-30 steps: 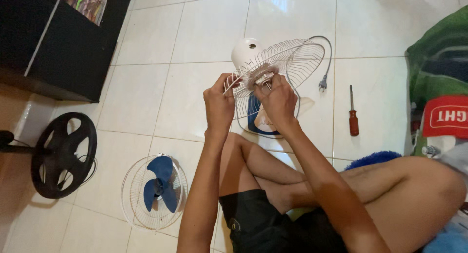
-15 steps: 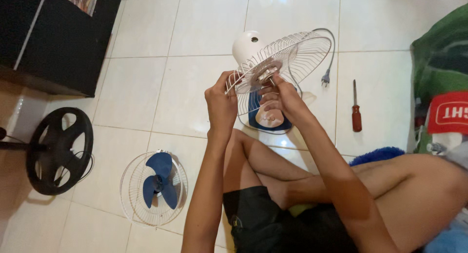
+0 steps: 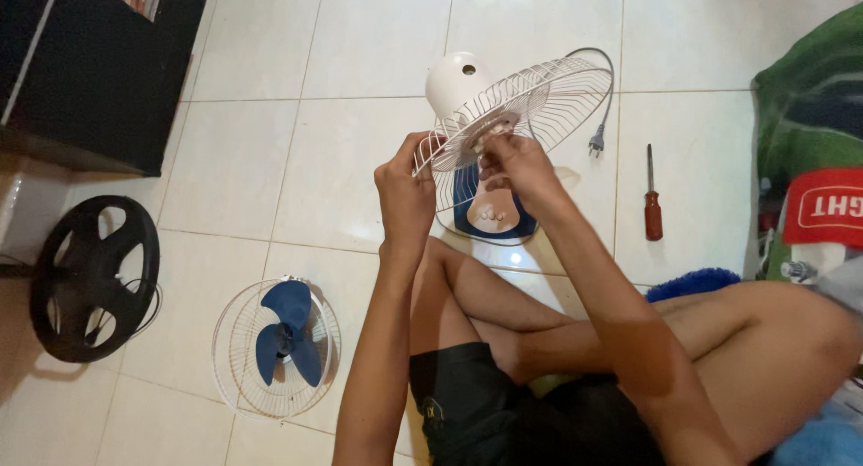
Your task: The person sits on the floor and disassembles a table fan, removing the front grille, unscrewing the blade cap with a screwdriver, and taking off the blades and rear guard. They then reassemble the blades and grille and set the fan down.
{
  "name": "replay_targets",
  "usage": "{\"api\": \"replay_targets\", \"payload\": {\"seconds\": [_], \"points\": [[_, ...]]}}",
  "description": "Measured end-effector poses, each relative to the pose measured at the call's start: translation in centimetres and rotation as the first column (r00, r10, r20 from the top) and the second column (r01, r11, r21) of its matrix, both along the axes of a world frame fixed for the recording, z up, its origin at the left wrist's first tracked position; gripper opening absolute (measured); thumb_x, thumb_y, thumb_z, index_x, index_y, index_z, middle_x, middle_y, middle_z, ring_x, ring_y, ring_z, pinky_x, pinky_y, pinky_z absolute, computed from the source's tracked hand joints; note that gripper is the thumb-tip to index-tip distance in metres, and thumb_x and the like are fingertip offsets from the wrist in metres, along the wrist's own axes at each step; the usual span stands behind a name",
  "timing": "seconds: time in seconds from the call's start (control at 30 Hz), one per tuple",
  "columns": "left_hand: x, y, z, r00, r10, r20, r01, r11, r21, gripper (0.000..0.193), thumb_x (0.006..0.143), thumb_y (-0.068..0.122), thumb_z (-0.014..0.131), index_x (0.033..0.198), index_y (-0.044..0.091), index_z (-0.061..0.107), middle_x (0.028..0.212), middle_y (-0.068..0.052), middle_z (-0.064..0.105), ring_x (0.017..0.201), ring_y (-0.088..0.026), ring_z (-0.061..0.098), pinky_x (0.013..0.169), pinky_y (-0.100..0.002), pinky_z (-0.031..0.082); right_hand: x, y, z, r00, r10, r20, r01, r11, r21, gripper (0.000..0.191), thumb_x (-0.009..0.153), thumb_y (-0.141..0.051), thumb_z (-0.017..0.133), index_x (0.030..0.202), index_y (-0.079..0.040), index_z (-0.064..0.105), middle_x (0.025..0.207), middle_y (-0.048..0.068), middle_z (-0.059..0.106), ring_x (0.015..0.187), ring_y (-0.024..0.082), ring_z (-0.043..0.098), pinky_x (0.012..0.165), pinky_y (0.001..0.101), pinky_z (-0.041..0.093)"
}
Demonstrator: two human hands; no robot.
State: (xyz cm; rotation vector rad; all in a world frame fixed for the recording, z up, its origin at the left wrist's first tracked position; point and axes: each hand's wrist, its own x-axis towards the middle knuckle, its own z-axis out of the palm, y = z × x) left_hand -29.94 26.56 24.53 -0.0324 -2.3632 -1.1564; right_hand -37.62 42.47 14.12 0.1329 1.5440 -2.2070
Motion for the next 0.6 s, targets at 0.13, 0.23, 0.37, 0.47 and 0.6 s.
{"api": "replay_targets", "payload": {"seconds": [0.13,0.23,0.37,0.47,0.6], "points": [[-0.1,0.0,-0.3,1.000,0.006,-0.013,-0.006,1.000,-0.006,0.016,0.099,-0.003,0.060,0.109,0.004,0.070,0.096,-0.015,0.078,0.090,-0.028,0.080,0.074,-0.034,0.060,2.8,-1.3,2.1,0.727,-0.033,-0.686,0.548,0.631,0.550,0.051,0.081,-0.017,0.082,0.118,0.004,0.053,0.093,0.017,0.069,0.079,0.029,0.070,0.067,0.0410,0.056],[-0.2,-0.1,-0.4,1.000,0.020,0.023,-0.020,1.000,0.001,0.018,0.097,-0.003,0.060,0.110,0.004,0.070,0.095,-0.014,0.078,0.088,-0.027,0.080,0.072,-0.034,0.060,4.0,-1.6,2.4,0.609,0.004,-0.793,0.673,0.526,0.520,0.056,0.082,-0.011,0.082,0.125,0.007,0.051,0.108,0.023,0.066,0.080,0.033,0.068,0.067,0.0427,0.054],[-0.3,-0.3,-0.5,1.000,0.010,-0.009,-0.010,1.000,0.002,0.015,0.100,-0.003,0.061,0.110,0.004,0.070,0.095,-0.014,0.078,0.090,-0.028,0.079,0.073,-0.035,0.060,3.4,-1.5,0.9,0.793,-0.125,-0.596,0.455,0.772,0.444,0.040,0.088,-0.013,0.082,0.115,0.006,0.058,0.106,0.017,0.070,0.081,0.023,0.068,0.070,0.0365,0.056],[-0.4,-0.2,-0.4,1.000,0.020,0.008,-0.020,1.000,-0.004,0.015,0.099,-0.003,0.061,0.109,0.004,0.070,0.094,-0.015,0.078,0.087,-0.028,0.079,0.072,-0.035,0.060,2.5,-1.2,-0.3,0.919,-0.137,-0.368,0.242,0.937,0.253,0.029,0.092,-0.009,0.071,0.114,0.005,0.058,0.104,0.014,0.071,0.077,0.018,0.068,0.061,0.0307,0.054],[-0.2,-0.1,-0.3,1.000,0.018,0.011,-0.018,1.000,0.000,0.018,0.097,-0.004,0.060,0.110,0.004,0.070,0.094,-0.015,0.078,0.088,-0.028,0.079,0.073,-0.035,0.060,2.5,-0.6,-1.2,0.922,-0.166,-0.350,0.259,0.935,0.240,0.024,0.092,-0.001,0.056,0.115,0.005,0.060,0.109,0.011,0.070,0.075,0.014,0.069,0.057,0.0250,0.056]]}}
